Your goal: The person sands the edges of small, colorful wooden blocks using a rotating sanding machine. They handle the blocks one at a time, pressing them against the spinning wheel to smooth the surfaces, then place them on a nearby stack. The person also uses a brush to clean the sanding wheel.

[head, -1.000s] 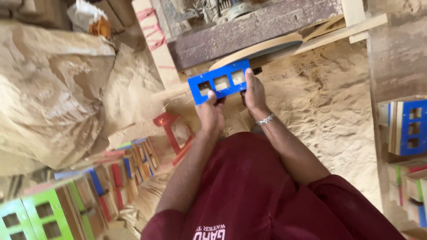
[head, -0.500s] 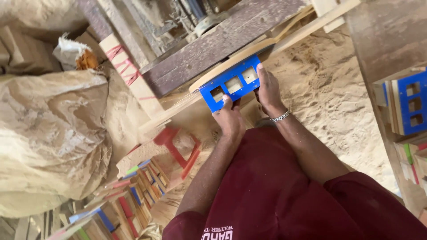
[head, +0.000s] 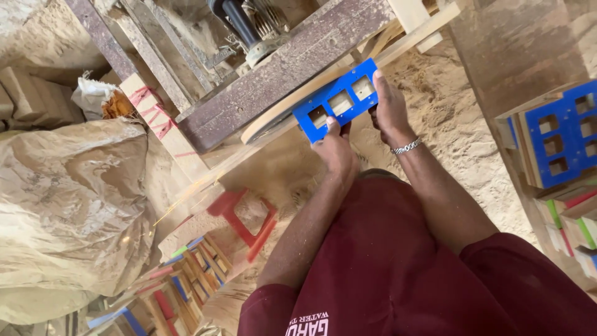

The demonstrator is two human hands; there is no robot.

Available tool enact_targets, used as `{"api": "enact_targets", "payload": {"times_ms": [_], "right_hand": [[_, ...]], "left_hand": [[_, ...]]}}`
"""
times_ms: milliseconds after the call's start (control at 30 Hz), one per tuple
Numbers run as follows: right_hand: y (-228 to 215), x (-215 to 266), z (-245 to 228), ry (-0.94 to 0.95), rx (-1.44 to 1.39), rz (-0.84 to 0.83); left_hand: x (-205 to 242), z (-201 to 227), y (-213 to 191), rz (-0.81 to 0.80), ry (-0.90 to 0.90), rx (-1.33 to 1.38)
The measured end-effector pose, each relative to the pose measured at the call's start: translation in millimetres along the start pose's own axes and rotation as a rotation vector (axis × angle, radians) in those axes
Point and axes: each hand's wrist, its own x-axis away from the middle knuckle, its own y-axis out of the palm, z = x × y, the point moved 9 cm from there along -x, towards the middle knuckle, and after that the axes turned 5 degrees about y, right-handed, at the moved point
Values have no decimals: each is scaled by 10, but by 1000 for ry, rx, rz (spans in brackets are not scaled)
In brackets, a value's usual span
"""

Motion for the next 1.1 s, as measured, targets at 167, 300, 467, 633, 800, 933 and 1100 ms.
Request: {"api": "enact_targets", "payload": {"times_ms": [167,300,467,633,800,933,1100], "right_hand": [[-254,-50,67,66,121,38],[-426,-206,-5,218,48,79],[-453,348,-319,-57,-139,-262],[-640,1001,-211,-299,-241,-600],[-258,1231,61,-425,-239,-691],[261,1330,85,-276,-203,-650],[900,1151,350,96,-173,-362]], "left_hand": [[-85,-387,-88,2,0,-1],[-188,-644,249,1,-21,15],[491,-320,268,-258,-58,287],[881,181,-231,-591,-196,260],[882,722,-630,-706,-139,242],[734,933,-833,-463,-136,185],[140,929,-1188,-180,-161,195]]}}
